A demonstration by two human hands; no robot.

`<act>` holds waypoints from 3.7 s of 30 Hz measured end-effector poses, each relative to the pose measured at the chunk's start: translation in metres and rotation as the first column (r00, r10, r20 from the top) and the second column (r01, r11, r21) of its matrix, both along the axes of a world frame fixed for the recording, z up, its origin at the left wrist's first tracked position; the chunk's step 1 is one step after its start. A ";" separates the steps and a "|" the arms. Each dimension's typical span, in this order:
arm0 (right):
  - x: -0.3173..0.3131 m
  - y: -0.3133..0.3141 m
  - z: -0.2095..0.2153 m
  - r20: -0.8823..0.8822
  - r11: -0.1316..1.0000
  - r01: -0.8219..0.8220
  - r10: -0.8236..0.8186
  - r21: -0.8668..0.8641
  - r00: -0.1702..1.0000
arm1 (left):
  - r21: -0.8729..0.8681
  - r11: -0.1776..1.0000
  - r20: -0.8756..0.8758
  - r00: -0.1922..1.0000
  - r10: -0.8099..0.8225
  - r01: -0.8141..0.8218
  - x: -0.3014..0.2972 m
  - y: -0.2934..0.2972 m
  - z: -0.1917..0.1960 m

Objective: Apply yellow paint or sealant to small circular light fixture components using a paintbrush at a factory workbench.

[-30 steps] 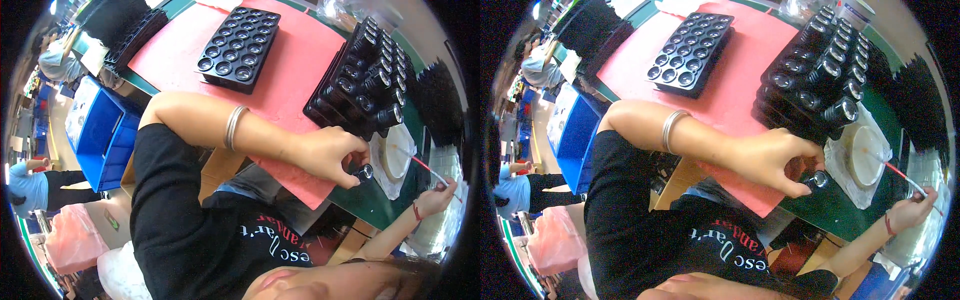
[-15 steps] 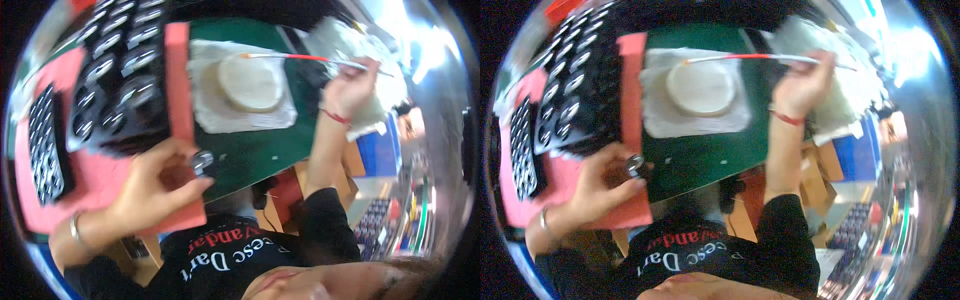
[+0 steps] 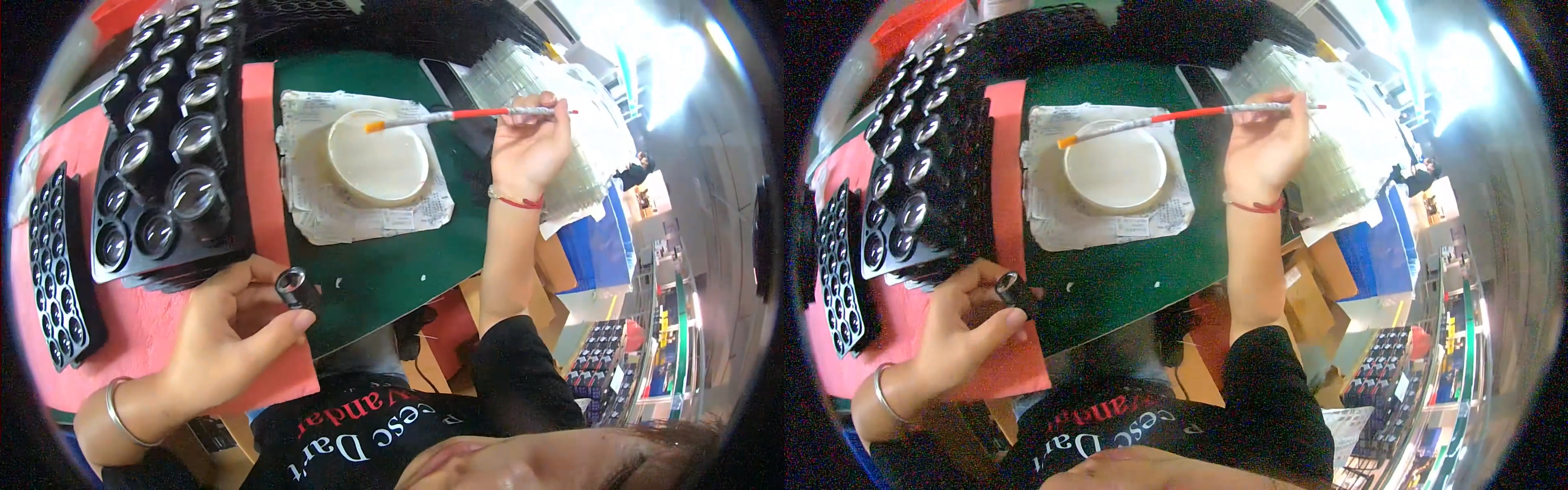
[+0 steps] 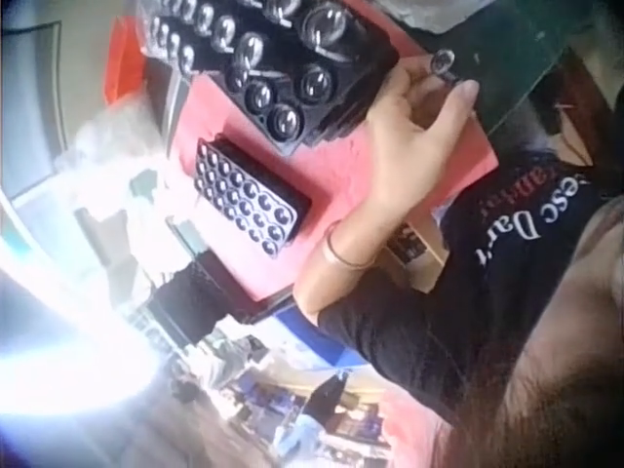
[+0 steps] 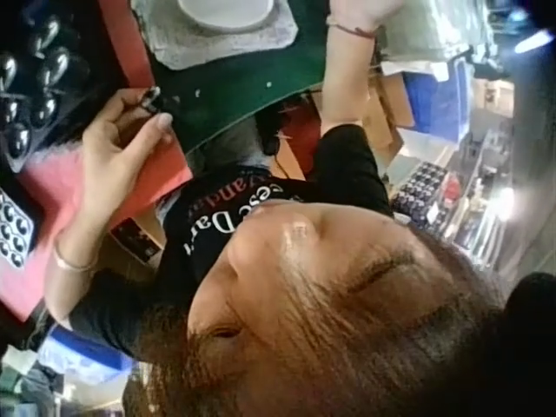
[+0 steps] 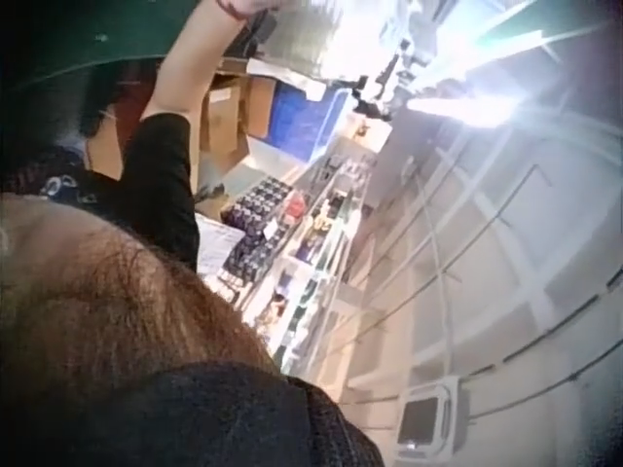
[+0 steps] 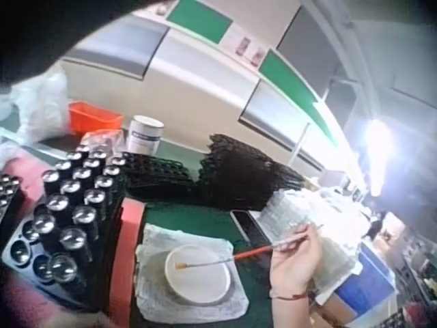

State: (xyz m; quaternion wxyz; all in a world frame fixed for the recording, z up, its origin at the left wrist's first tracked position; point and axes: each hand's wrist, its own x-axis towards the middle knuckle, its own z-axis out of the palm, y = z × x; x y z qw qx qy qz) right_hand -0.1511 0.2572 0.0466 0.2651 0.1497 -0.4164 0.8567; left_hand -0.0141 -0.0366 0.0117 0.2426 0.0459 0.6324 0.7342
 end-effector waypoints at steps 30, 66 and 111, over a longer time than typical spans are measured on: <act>0.027 -0.030 0.003 -0.082 0.862 -0.375 0.425 0.342 0.901 | 0.097 0.994 -0.065 0.996 0.059 -0.052 0.002 0.001 -0.014; 0.014 -0.018 0.003 -0.059 0.922 -0.348 0.362 0.169 0.930 | -0.363 0.897 -0.492 0.766 -0.413 0.250 0.006 -0.020 0.017; 0.009 -0.016 -0.003 -0.006 0.957 -0.239 0.243 0.165 0.970 | -0.450 0.371 -0.892 0.424 -0.154 -0.812 -0.029 -0.077 0.075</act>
